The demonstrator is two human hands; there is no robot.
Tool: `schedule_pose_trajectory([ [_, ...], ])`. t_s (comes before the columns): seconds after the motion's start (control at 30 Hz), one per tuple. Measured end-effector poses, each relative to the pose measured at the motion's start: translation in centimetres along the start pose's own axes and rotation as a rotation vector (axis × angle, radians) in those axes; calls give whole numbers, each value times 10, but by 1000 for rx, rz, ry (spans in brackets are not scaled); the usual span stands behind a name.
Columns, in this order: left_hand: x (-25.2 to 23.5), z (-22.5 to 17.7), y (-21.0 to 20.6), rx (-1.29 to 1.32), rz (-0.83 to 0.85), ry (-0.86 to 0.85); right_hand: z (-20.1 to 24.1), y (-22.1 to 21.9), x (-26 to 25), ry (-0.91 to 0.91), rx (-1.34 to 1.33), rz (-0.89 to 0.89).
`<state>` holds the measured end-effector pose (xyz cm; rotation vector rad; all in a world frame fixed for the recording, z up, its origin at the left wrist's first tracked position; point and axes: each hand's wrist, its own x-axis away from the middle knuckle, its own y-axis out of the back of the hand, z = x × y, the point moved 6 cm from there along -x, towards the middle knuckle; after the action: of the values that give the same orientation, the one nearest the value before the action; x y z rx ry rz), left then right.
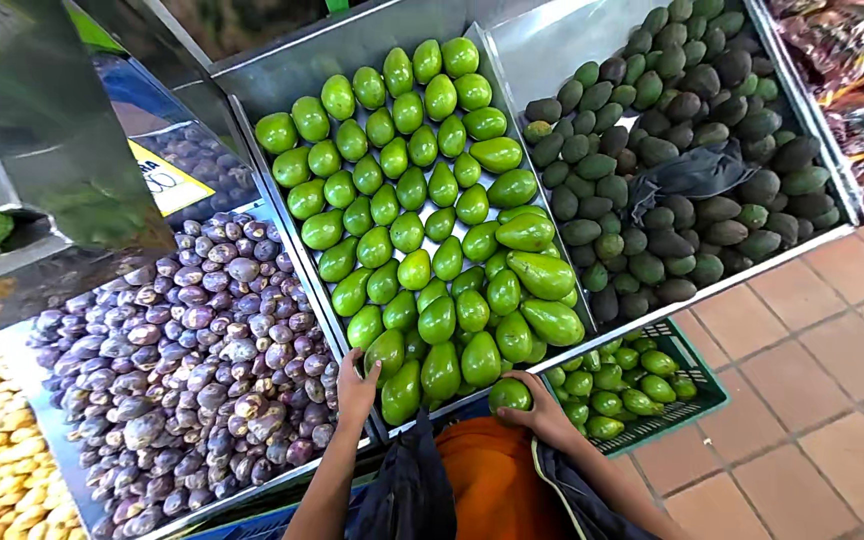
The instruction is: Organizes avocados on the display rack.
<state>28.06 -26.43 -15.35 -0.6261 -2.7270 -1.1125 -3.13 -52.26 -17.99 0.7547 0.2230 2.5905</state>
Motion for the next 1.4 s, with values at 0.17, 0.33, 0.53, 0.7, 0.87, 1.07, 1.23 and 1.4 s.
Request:
schedule_pose_trajectory([
  [0.17,4,30,-6,108,48,203,-3,-6,-7,-19,65,4],
  [0.33,15,36,-18,214,46,226,16,-19,-26,16,142,60],
  [0.53,9,31,-30,69,54,192,137,-55,-93,237,374,132],
  [0.7,27,18,2,162,22,212,206,-88,-175,463,829,-60],
  [0.87,89,25,90,288,-324,146,202,-119,-237,463,1068,-43],
  [1.07,231,86,197,108,-901,158,181,-115,-246,489,957,51],
  [1.23,331,145,216,162,-1240,459,186,-108,-243,566,883,177],
  [1.4,390,204,190,483,-1378,754,196,-77,-166,691,772,16],
])
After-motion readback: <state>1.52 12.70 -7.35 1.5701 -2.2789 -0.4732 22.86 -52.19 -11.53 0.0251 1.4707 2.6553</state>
